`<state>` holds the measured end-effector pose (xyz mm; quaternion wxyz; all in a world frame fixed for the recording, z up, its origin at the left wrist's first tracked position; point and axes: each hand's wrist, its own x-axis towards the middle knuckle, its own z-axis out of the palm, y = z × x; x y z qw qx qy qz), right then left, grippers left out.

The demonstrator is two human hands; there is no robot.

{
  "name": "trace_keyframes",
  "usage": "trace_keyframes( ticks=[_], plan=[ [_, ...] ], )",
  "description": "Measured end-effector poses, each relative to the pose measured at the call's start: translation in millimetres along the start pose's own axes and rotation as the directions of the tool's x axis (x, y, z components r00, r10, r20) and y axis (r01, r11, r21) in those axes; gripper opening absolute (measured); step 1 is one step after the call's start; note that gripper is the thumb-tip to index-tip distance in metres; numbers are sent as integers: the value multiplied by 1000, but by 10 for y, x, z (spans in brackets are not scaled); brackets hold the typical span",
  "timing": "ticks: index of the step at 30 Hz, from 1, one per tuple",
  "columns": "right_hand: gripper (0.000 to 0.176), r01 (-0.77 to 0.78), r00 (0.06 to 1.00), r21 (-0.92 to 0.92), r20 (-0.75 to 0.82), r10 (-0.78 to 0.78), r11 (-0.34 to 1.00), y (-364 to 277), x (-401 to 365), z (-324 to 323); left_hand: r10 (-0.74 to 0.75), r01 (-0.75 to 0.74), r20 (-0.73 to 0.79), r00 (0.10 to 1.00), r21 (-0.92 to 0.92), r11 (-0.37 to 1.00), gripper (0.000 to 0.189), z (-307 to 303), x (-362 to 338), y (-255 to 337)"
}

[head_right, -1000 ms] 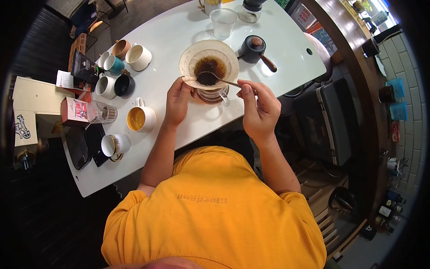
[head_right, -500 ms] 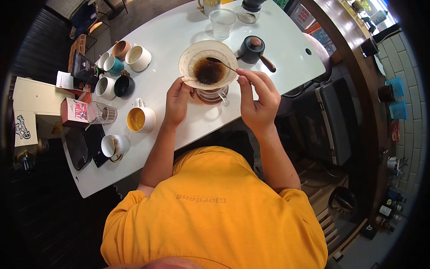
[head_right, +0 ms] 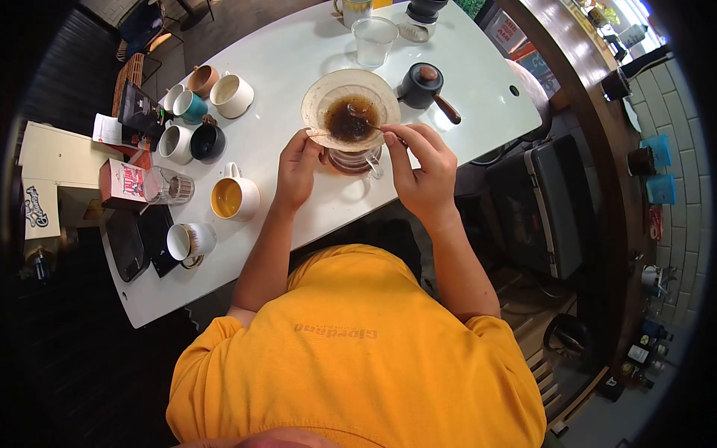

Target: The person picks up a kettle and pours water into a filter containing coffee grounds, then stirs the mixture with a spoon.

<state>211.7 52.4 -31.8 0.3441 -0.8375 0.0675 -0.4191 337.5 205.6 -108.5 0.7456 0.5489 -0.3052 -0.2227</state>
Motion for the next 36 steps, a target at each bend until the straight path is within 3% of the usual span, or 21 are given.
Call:
trace_keyframes(
  ticks=[5, 15, 23, 36],
  plan=[
    [9, -103, 994, 134, -17, 106, 986, 16, -22, 32, -6, 6, -9, 1000, -2, 1000, 21, 9, -1, 8],
    [10, -218, 972, 214, -42, 232, 952, -36, -76, -12, 4, -4, 4, 1000, -3, 1000, 22, -5, 0, -5],
    [14, -310, 927, 399, -74, 367, 863, -72, -138, -13, 11, -11, -3, 1000, -16, 1000, 23, 9, -3, 13],
    [18, -320, 886, 494, -146, 440, 808, -80, -106, -1, 17, -17, 1, 1000, -12, 1000, 23, 8, 5, 7]
  ],
)
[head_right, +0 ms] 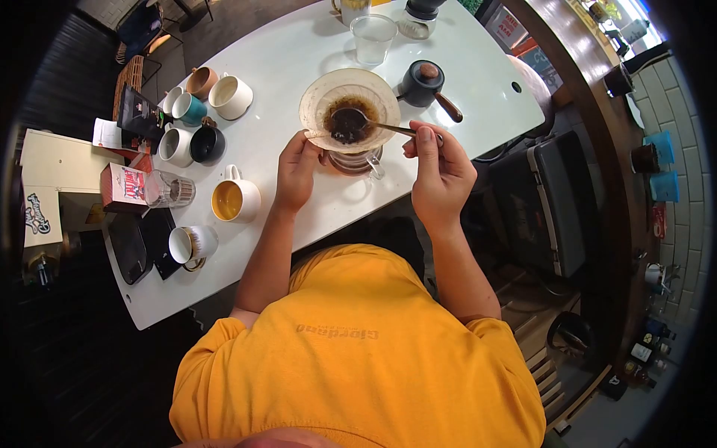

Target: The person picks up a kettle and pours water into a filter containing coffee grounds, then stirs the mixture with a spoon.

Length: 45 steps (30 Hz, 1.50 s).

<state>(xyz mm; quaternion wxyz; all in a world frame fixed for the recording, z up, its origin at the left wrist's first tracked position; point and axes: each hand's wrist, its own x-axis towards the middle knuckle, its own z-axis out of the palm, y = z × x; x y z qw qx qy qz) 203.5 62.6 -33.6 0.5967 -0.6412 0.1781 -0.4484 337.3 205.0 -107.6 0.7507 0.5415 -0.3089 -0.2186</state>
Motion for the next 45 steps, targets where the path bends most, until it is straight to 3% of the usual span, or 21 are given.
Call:
trace_keyframes(
  ticks=[8, 18, 30, 32, 35, 39, 42, 44, 45],
  plan=[
    [18, 143, 990, 12, -13, -143, 990, -57, 48, -11, -8, 8, -4, 1000, -10, 1000, 23, 3, -4, 2],
    [15, 172, 985, -33, 1, -172, 985, 18, -16, 9, -24, 24, -7, 1000, -15, 1000, 23, 14, -6, 18],
    [11, 258, 966, -254, 69, -249, 932, 97, 94, 1, -19, 19, 4, 1000, -7, 1000, 23, -1, -1, 4],
    [9, 327, 944, -373, 168, -284, 868, 55, 141, 15, -18, 18, 4, 1000, -5, 1000, 23, 0, 0, 5],
    [9, 358, 932, -402, 213, -294, 843, 32, 147, 60, -9, 9, 4, 1000, -3, 1000, 22, 0, 3, 8],
    [8, 358, 929, -456, 267, -258, 815, -32, 124, 79, -15, 15, 7, 1000, 14, 1000, 22, -12, 2, 0],
    [11, 248, 963, -391, 196, -183, 886, 52, 93, 79, -17, 17, -4, 1000, 5, 1000, 20, -2, 4, 1],
    [15, 25, 996, -244, 85, -4, 970, 58, 74, 101, -15, 14, -18, 1000, -10, 1000, 18, 3, 7, -2],
    [15, 24, 996, -243, 86, -3, 970, 50, 76, 105, -13, 13, -14, 1000, -16, 1000, 18, -1, 8, -8]
  ],
)
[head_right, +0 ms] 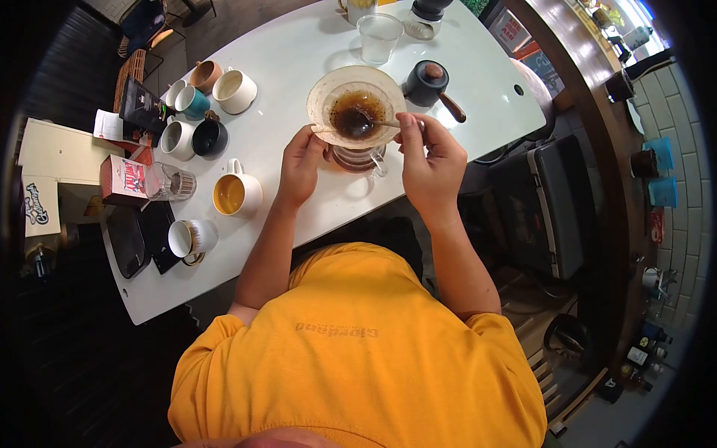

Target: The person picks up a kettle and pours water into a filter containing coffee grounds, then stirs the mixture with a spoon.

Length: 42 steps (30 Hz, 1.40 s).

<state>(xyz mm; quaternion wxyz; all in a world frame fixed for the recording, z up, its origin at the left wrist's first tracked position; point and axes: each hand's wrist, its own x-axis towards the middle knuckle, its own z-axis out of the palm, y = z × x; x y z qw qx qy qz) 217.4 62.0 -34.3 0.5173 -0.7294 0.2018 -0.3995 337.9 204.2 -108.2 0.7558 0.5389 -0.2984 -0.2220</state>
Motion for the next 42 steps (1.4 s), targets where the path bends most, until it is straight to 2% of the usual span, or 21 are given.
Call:
trace_keyframes(
  ticks=[2, 10, 15, 19, 21, 22, 24, 25, 27, 33, 37, 42],
  plan=[
    [19, -73, 997, 171, -14, 76, 983, -40, 12, -9, 0, 0, 4, 1000, -6, 1000, 18, -9, 0, -3],
    [19, 20, 997, 188, -81, -5, 982, -71, 31, -26, -75, 75, -1, 997, -44, 996, 16, -2, 24, 86],
    [16, 52, 998, 20, -24, -51, 998, -26, 38, -33, -96, 97, 9, 995, -34, 995, 19, -45, 66, 109],
    [15, 76, 997, -27, 0, -76, 997, 15, 82, -9, -112, 112, 39, 993, 5, 994, 21, -91, 107, 134],
    [13, 163, 986, -137, -2, -165, 977, 1, 101, 7, -120, 120, 49, 992, 4, 993, 20, -103, 120, 155],
    [13, 168, 985, -135, -4, -170, 977, -17, 108, 8, -133, 134, 57, 989, 1, 991, 20, -108, 125, 166],
    [10, 252, 968, -265, 55, -246, 931, -70, 132, 2, -137, 136, 62, 989, 18, 991, 19, -114, 133, 178],
    [10, 255, 967, -264, 52, -250, 930, -88, 140, -2, -144, 142, 64, 987, 33, 989, 19, -113, 137, 186],
    [9, 368, 930, -272, 85, -358, 889, -121, 158, -7, -137, 135, 66, 988, 31, 990, 18, -103, 142, 213],
    [9, 437, 899, -245, 109, -424, 865, -193, 220, -42, -131, 129, 78, 988, 30, 991, 17, -128, 148, 199],
    [9, 455, 890, -243, 130, -436, 857, -176, 229, -68, -133, 131, 74, 988, 38, 991, 17, -135, 147, 181],
    [10, 414, 907, -248, 192, -375, 876, -146, 175, -73, -104, 106, 72, 992, -20, 994, 17, -108, 148, 144]
  ],
)
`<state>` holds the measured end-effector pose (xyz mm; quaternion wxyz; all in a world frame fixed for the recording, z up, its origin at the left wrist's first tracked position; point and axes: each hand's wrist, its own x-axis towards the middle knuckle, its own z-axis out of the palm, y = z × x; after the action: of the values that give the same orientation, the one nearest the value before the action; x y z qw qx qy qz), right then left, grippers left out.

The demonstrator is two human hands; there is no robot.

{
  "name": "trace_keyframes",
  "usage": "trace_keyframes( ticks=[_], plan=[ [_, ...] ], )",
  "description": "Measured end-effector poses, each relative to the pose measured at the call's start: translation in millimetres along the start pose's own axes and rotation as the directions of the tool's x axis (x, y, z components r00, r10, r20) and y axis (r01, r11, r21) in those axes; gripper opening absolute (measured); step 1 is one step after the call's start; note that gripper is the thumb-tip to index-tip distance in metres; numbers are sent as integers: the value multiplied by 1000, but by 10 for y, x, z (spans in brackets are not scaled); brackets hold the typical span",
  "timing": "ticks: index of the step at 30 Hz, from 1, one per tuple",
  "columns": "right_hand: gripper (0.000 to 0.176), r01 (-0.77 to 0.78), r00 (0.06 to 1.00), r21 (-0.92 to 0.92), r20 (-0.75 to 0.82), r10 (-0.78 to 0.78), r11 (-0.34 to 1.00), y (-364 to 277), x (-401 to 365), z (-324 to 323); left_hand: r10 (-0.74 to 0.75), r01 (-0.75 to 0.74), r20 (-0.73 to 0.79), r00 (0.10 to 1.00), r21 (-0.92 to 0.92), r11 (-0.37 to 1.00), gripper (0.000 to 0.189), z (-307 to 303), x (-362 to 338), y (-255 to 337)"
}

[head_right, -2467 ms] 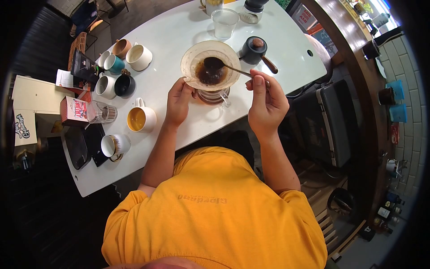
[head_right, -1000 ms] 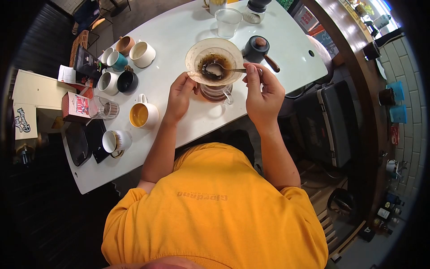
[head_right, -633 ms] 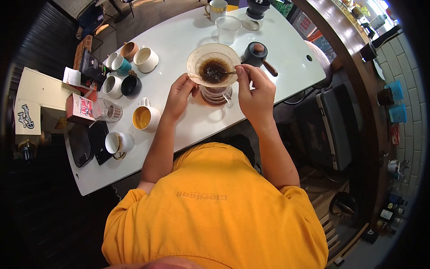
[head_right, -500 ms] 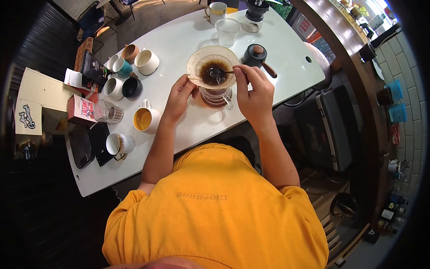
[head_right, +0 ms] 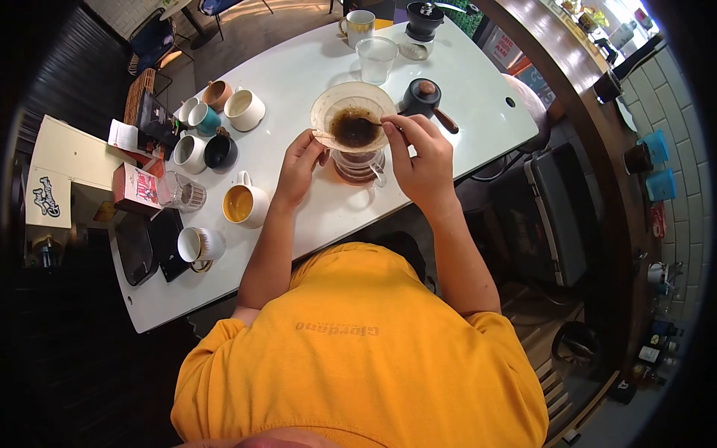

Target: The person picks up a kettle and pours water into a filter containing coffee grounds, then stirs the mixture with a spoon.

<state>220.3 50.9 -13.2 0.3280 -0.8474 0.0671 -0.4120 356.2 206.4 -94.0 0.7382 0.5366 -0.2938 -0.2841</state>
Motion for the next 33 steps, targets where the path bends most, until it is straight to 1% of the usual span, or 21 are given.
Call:
trace_keyframes(
  ticks=[1, 3, 8, 10, 12, 16, 19, 22, 24, 28, 33],
  plan=[
    [10, 1, 1000, -1, -1, -1, 1000, -8, -9, 2, 4, -4, -15, 1000, -21, 1000, 17, 11, -2, -2],
    [9, -64, 997, 41, 50, 62, 997, -25, -26, 10, -7, 6, -10, 1000, -40, 999, 17, -17, -3, -63],
    [9, -68, 997, 73, 33, 65, 995, -30, -44, 27, -22, 21, -9, 1000, -85, 996, 18, 17, -3, -54],
    [9, -63, 998, 84, 27, 61, 994, -39, -35, 21, -9, 5, -44, 999, -86, 996, 19, 51, -4, -30],
    [9, -46, 998, 141, -28, 50, 989, -42, -22, 17, -8, 4, -40, 999, -91, 996, 19, 53, -6, -40],
    [9, -46, 996, 178, -70, 60, 983, -97, 3, -16, -8, 5, -37, 999, -100, 995, 19, 63, -5, -44],
    [9, -63, 996, 169, -46, 72, 984, -86, -20, -24, -5, 3, -26, 1000, -90, 996, 19, 53, -7, -55],
    [8, -46, 998, 143, -45, 53, 989, -55, -55, 1, 1, -3, -30, 1000, -55, 998, 20, 60, -17, -55],
    [8, -32, 999, 76, -42, 35, 997, -69, -57, 3, 14, -15, -28, 1000, -45, 999, 20, 65, -23, -70],
    [8, -48, 997, 43, -54, 50, 998, -28, -61, 35, 48, -48, -14, 999, -15, 999, 21, 61, -28, -108],
    [7, -53, 998, -19, -24, 53, 998, 23, -33, 66, 58, -58, -20, 998, 14, 998, 21, 78, -28, -102]
  ],
)
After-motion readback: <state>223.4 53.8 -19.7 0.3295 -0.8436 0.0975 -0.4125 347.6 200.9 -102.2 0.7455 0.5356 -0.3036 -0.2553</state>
